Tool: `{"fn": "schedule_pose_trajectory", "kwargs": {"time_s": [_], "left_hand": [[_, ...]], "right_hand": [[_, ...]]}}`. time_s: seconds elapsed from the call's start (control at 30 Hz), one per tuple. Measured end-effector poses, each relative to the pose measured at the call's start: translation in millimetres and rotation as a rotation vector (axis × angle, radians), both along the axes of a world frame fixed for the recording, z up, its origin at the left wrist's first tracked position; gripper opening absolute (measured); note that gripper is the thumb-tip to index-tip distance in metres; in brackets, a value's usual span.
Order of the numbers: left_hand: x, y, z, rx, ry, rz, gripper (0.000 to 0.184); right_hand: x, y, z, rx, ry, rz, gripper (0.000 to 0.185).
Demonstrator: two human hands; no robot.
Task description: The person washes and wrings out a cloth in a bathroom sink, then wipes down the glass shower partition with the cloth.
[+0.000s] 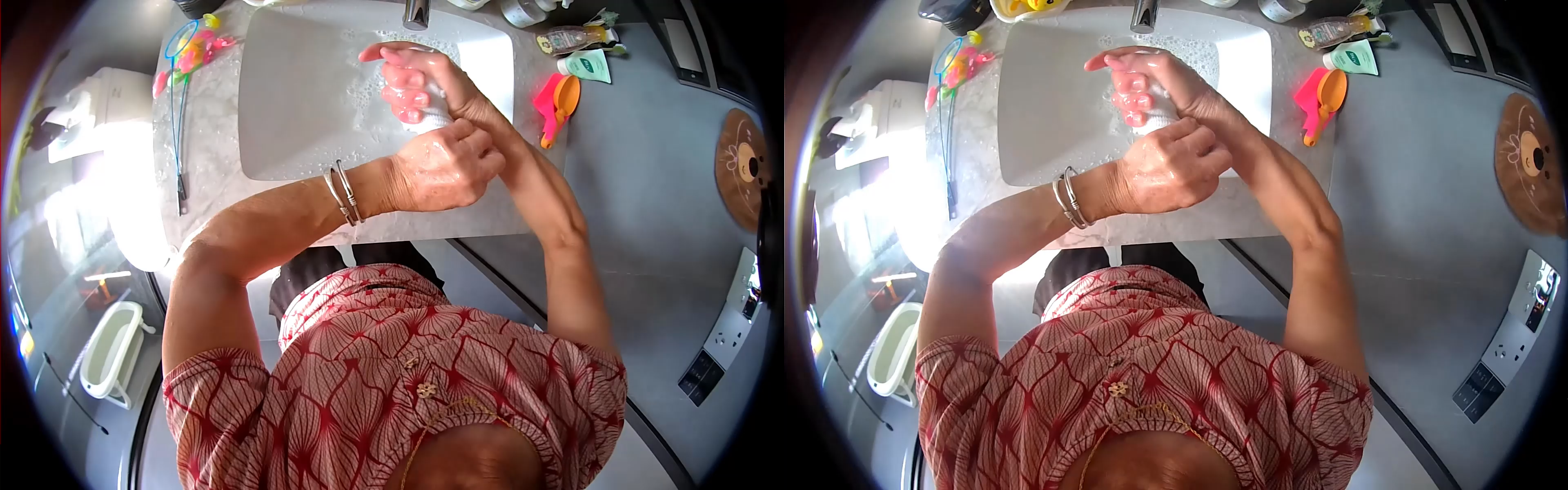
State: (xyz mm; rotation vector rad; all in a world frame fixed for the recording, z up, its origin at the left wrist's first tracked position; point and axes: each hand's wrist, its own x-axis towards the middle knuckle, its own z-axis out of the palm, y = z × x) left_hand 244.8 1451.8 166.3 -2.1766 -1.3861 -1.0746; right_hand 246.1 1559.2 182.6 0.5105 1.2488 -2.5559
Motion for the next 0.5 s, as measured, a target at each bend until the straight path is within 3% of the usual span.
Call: {"fn": "schedule_pose_trajectory", "kwargs": {"time_s": [0.27, 0.5], "left_hand": [[5.6, 7.1, -36.6, 0.029, 0.192, 0.02, 0.009], [-0.7, 13.6, -56.1, -0.139, 0.368, -0.097, 0.008]], "right_hand": [[-0.8, -5.2, -5.2, 0.32, -0.09, 0.133, 0.023], [-3.7, -4.6, -14.5, 0.58, -0.061, 0.195, 0.021]]}}
